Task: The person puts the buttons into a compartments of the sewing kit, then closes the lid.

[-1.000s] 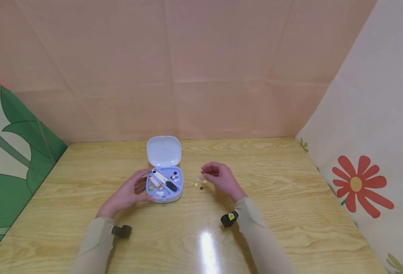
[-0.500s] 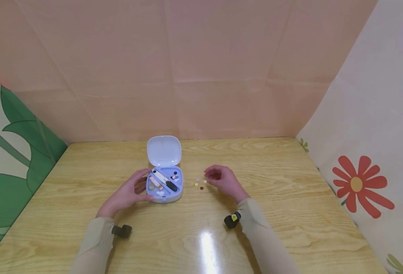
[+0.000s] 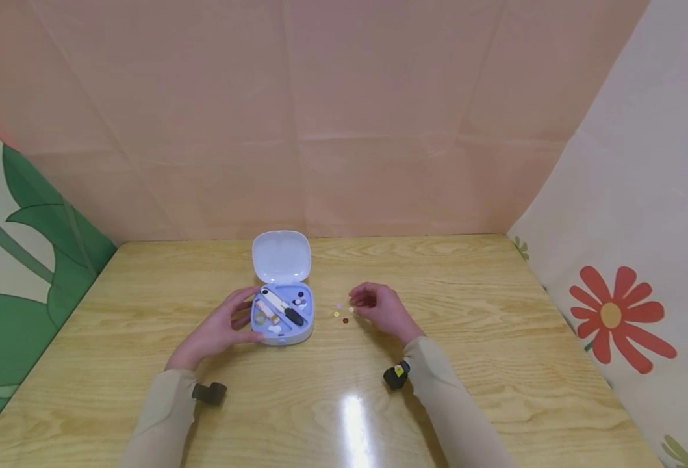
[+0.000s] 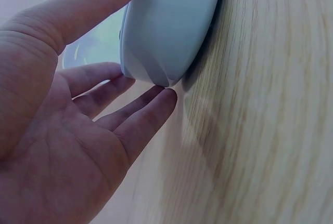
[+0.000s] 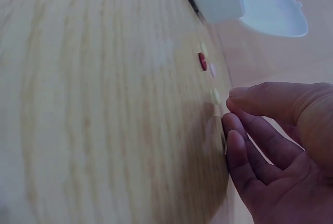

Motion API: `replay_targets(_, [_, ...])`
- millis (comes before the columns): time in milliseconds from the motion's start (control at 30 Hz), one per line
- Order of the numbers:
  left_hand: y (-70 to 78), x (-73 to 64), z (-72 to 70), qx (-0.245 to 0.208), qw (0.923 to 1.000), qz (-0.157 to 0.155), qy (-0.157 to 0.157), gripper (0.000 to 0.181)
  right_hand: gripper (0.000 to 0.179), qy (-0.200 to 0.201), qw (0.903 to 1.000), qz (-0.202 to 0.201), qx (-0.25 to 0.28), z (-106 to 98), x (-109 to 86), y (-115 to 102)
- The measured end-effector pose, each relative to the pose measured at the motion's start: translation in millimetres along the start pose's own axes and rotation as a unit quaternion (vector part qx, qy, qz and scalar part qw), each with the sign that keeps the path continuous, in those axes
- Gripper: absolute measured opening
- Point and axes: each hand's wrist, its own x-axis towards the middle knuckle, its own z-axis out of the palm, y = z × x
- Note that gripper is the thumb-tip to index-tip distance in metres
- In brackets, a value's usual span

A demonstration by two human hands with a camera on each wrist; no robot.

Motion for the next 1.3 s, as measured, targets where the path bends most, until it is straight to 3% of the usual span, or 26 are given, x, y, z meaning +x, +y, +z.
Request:
replay_targets(133, [0.2,0.4,-1.2,0.003,1.0000,-0.002,-0.001,0.088,0.026,0.005,0.9999,0.003,-0.009,1.7,4.1,11.0])
replay_targets(400, [3.7,-1.0,-2.0,-0.004,1.0000,-0.006,-0.001,0.088,0.026,0.012,0.9997,0.003,-0.019,4.6,5.5,7.2])
replay_targets(667, [16.6,-4.6,-1.1,-0.008,0.9998,-0.012,-0.010,0.088,0.025,0.014,0.9993,0.008,-0.033,7.8,5.9,7.3])
replay_targets(967, [4.1,-1.3,-1.7,-0.003,1.0000,-0.003,-0.002,0.088,0.023,0.022,0.9991,0.011,-0.034,9.4,6.8,7.4])
replay_targets(1300, [3.3,-0.8,-2.8,0.001,1.0000,-0.006,-0.002,0.089,0.020,0.030,0.9985,0.013,-0.043,12.0,8.1,5.3])
